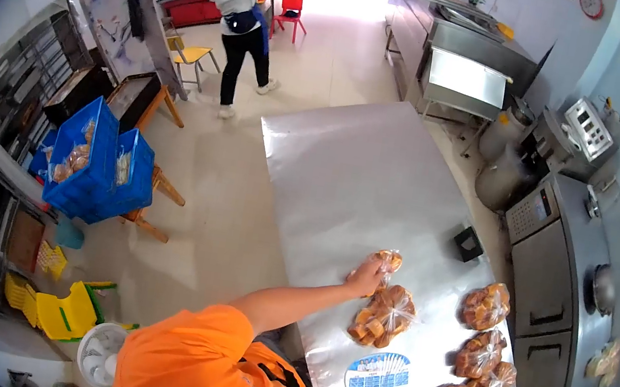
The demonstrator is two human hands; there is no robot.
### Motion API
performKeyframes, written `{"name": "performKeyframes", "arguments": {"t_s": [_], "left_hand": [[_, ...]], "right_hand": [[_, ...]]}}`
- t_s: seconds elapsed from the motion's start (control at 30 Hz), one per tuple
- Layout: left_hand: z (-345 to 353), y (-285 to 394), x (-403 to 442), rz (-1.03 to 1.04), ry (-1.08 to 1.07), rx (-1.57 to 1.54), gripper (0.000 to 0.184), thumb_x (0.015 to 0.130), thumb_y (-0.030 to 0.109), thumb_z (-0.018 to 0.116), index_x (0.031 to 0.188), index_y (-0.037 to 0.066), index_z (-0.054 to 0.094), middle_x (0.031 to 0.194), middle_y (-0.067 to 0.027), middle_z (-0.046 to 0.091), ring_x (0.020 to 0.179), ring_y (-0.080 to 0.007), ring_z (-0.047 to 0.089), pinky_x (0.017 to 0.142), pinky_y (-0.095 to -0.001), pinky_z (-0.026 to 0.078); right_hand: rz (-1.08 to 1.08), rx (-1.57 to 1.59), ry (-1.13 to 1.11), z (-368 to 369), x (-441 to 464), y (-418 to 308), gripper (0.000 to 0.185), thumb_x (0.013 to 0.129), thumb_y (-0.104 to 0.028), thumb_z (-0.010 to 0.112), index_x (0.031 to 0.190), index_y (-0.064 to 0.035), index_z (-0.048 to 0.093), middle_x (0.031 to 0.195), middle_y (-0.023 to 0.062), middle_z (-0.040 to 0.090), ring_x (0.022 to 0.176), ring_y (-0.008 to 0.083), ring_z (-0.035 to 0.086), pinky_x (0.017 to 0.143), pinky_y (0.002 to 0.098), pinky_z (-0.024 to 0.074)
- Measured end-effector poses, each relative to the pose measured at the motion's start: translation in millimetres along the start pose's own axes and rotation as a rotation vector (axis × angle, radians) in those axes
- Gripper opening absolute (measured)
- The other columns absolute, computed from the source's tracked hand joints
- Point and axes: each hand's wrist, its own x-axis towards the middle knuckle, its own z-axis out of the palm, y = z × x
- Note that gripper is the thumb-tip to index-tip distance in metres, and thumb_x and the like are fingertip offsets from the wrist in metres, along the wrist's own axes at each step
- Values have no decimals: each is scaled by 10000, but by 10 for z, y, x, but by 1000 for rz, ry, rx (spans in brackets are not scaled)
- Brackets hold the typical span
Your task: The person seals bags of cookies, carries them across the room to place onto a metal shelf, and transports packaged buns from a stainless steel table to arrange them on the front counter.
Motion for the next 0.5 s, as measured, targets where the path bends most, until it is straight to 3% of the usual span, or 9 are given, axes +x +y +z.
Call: {"name": "performKeyframes", "arguments": {"t_s": [0.13,0.2,0.23,0.27,0.33,0.37,0.4,0.47,0.5], "left_hand": [[-48,420,10,-114,-192,62,223,955,212,556,1091,56,640,997,-170,688,970,-328,662,872,-413,500],[101,517,-4,-35,-379,1,288,951,293,571,1117,58,563,938,-189,689,909,-358,657,784,-445,500],[168,541,17,13,-450,104,454,896,432,639,1189,96,554,970,-184,696,944,-355,660,798,-454,506],[222,553,5,18,-449,95,454,896,432,639,1189,96,554,970,-184,696,944,-355,660,798,-454,506],[223,765,-12,195,-747,355,580,813,524,713,1196,109,582,1020,-185,701,971,-362,667,818,-465,511],[325,755,-44,253,-767,399,666,725,554,780,1206,120,626,1054,-184,700,1005,-371,667,854,-469,509],[413,733,-61,260,-770,393,666,725,554,780,1206,120,626,1054,-184,700,1005,-371,667,854,-469,509],[617,649,-116,456,-871,662,652,695,543,809,1188,139,672,1067,-182,701,1019,-360,669,865,-451,501],[721,575,-128,430,-926,663,639,685,509,831,1187,139,689,1074,-167,704,1059,-341,662,889,-539,461]], "right_hand": [[23,-12,-58,-130,-40,-288,278,982,-209,553,1106,31,617,996,148,650,915,261,607,821,386,511],[41,-7,-222,-226,-33,-318,376,943,-274,630,1117,60,620,928,135,661,845,268,608,783,400,504],[35,-11,-216,-234,-28,-307,376,943,-274,630,1117,60,620,928,135,661,845,268,608,783,400,504],[33,15,-198,-193,-25,-277,332,942,-223,615,1121,56,621,954,149,664,859,283,615,790,401,506],[29,71,-162,-24,-21,-215,259,939,-122,586,1129,50,621,1004,178,671,886,313,630,805,404,511],[29,100,-144,15,-33,-239,234,938,-72,571,1134,47,622,1030,192,674,900,328,638,812,405,513],[31,126,-126,-4,-51,-233,221,937,-22,556,1138,43,622,1055,207,677,914,343,646,820,406,515],[3,9,-134,-102,-65,-331,217,937,-30,554,1128,47,622,1048,207,675,903,337,638,811,404,513],[-31,-93,-148,-133,-67,-411,213,937,-37,551,1119,50,621,1042,207,673,893,330,631,802,401,511]]}}
